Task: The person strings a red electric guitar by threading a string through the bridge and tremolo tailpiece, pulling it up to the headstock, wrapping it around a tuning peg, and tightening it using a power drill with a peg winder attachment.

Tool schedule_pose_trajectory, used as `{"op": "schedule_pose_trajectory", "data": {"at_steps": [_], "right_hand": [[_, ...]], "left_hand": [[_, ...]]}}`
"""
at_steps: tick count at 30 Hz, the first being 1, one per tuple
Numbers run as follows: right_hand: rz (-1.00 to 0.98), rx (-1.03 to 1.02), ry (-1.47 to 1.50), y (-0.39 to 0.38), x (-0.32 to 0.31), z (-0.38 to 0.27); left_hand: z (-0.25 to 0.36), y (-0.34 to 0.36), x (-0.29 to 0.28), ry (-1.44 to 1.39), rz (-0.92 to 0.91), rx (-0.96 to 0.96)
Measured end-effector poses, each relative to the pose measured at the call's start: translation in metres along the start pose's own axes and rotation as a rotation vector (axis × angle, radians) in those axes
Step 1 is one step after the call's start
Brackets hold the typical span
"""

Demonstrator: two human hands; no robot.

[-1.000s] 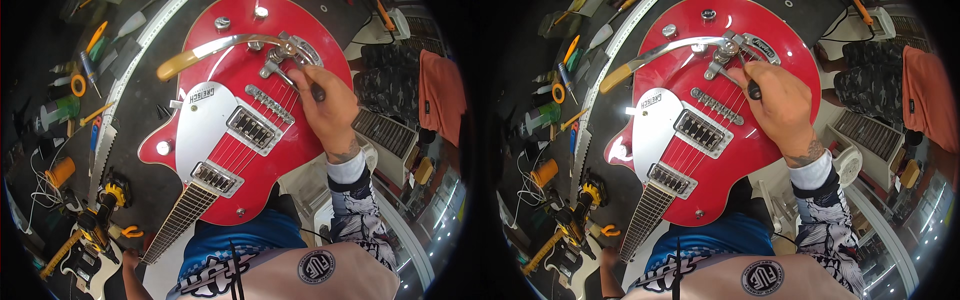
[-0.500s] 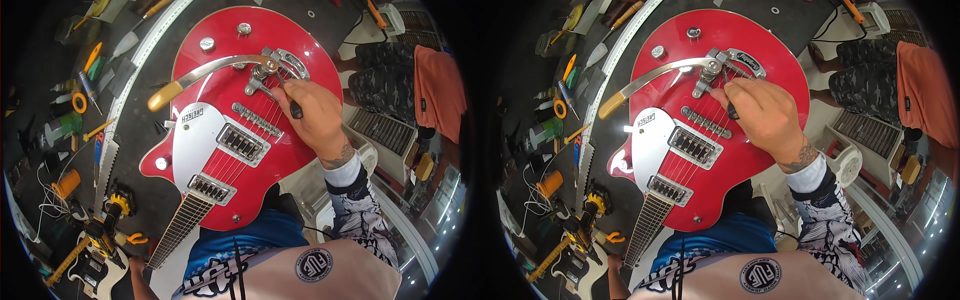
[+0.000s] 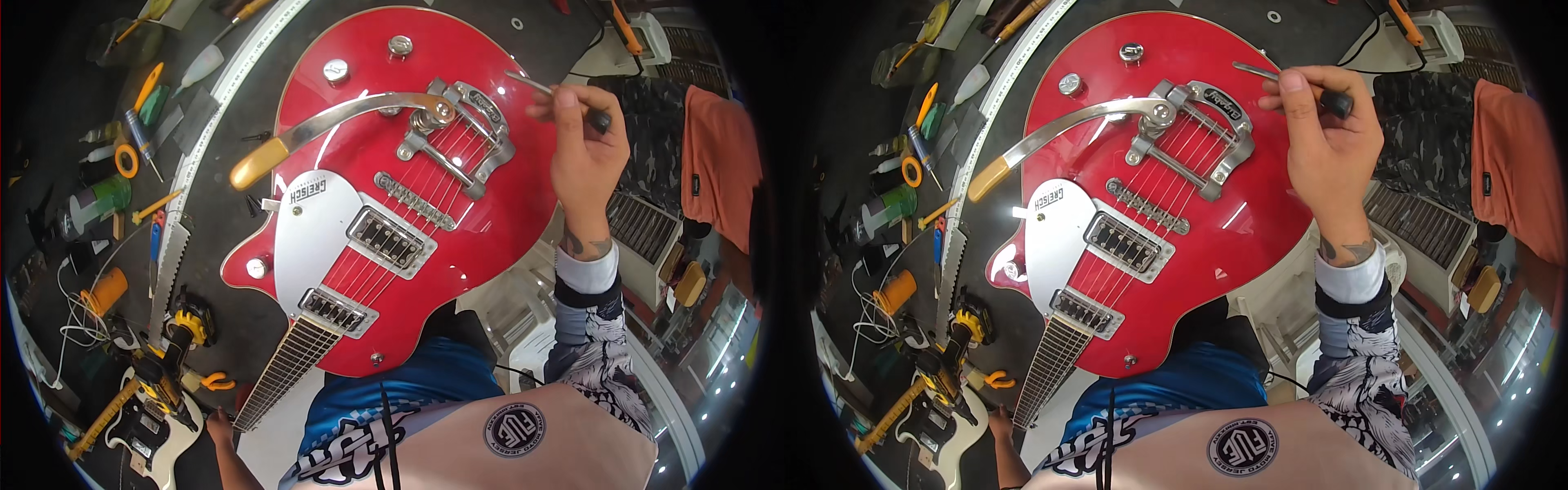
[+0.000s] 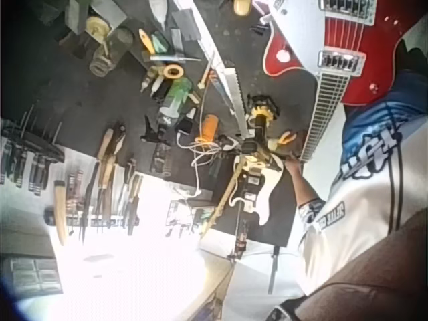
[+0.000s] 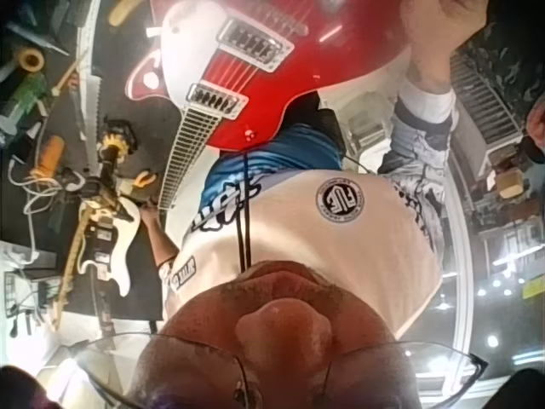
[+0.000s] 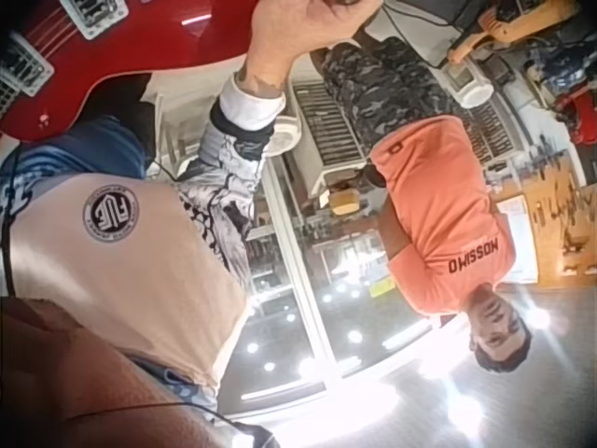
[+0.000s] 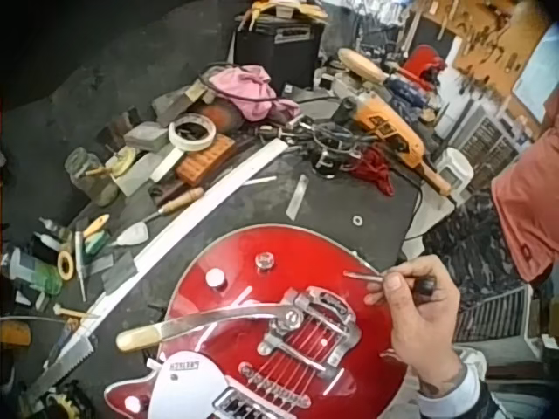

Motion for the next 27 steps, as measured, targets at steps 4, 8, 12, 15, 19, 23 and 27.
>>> {"op": "schedule_pose_trajectory", "data": {"at_steps": [4,8,12,15,19,23,27], "right_hand": [[0.015,0.038,0.0,0.003,-0.004,0.008],[0.168,0.032,0.154,0.013,-0.006,0.001],[-0.026,0.092,0.079,0.014,-0.02,0.004],[-0.295,0.081,-0.206,0.009,0.001,-0.01],[-0.363,0.116,-0.267,0.0,0.003,-0.006],[-0.307,0.063,-0.342,-0.01,0.003,-0.003],[-0.312,-0.006,-0.444,-0.015,0.007,-0.012]], "left_hand": [[-0.018,-0.019,-0.01,-0.375,0.034,0.141],[-0.013,-0.023,-0.02,-0.572,-0.308,-0.066],[-0.007,-0.022,-0.024,-0.443,-0.269,0.014],[-0.016,-0.017,-0.02,-0.437,-0.272,0.054],[-0.024,-0.001,-0.018,-0.442,-0.297,0.161],[-0.018,0.005,-0.014,-0.343,-0.198,0.301],[-0.011,0.002,-0.019,-0.206,-0.133,0.31]]}}
Point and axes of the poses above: each hand's wrist, its own y-axis towards the middle knuckle, its own x-axis out of the palm, z = x × y, the point moved 1 cm from there along y, towards the middle knuckle, and after that the axes turned 15 degrees about -x, right-handed, at the moved point
